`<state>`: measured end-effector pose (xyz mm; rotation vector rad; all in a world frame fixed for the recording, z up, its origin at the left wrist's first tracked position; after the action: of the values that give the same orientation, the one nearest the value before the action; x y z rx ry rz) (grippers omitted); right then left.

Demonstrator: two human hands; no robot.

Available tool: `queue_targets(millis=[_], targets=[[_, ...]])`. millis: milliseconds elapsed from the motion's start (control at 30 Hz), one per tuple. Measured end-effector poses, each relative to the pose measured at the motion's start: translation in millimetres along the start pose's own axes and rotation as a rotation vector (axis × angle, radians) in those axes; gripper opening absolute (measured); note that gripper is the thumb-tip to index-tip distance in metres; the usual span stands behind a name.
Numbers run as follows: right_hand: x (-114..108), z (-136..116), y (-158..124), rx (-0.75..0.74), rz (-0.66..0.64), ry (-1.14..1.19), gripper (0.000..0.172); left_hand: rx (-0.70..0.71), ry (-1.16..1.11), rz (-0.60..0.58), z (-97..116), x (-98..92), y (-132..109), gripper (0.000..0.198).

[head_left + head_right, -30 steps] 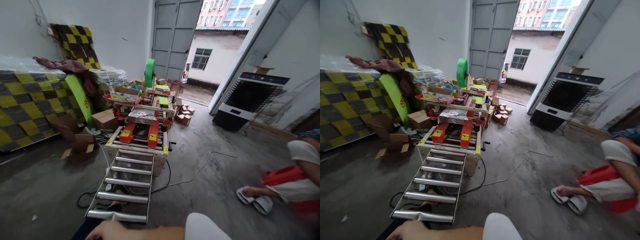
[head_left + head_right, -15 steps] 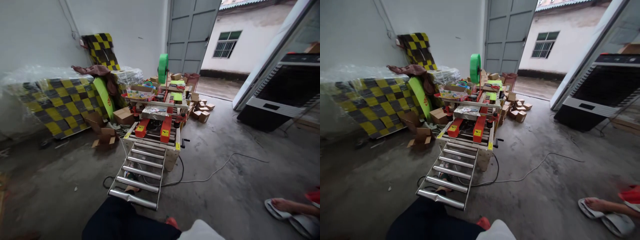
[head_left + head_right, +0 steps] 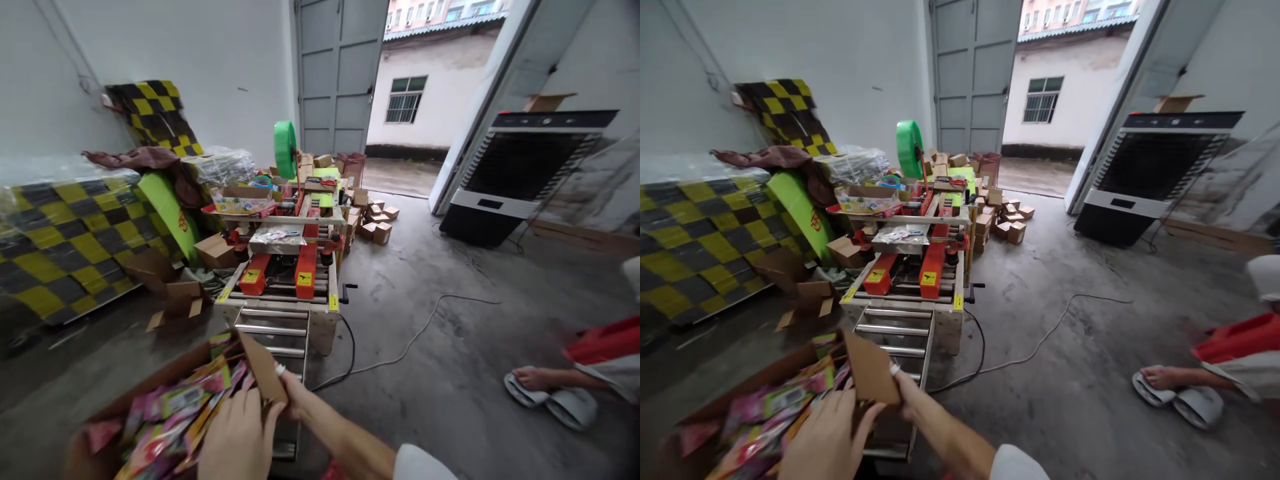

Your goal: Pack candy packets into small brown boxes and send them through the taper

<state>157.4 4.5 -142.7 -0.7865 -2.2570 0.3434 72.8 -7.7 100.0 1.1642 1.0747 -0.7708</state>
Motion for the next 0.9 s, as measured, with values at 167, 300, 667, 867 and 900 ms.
queue_targets(millis=[167, 300, 667, 867, 900], targets=[[-69.5, -51.5, -5.8, -0.081, 0.233, -0.352, 0.053, -0.015, -0.019, -0.232, 38.2, 49.4, 54.2, 0.032], [-107.9, -92.6, -31.1, -0.171, 0.359, -0.506, 0.024, -0.113, -0.058, -0.521, 42.9, 83.2, 62.8, 0.034], [-55.4, -157.1, -99.1, -0.512, 0.117, -0.553, 0.06, -0.046, -0.26, -0.026, 27.1, 31.7, 44.6, 0.029], [-42.8, -177.5, -88.6, -0.372, -0.067, -0.627, 0.056, -0.265, -0.429, 0.24, -111.7, -16.7, 8.9, 0.031], [-36.1, -182.2, -87.8, -0.35, -0.116, -0.692, 0.054, -0.286, -0.49, 0.156, -126.8, -7.1, 8.3, 0.032]])
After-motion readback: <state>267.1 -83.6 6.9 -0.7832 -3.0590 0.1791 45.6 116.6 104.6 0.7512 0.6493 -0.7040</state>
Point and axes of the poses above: each hand's wrist, its own y-axis towards the middle knuckle, its own x-axis out of the palm, z = x × y, the point moved 10 cm from there along y, towards the middle knuckle, and after that the axes turned 2 degrees about -y, right-handed, at the moved point
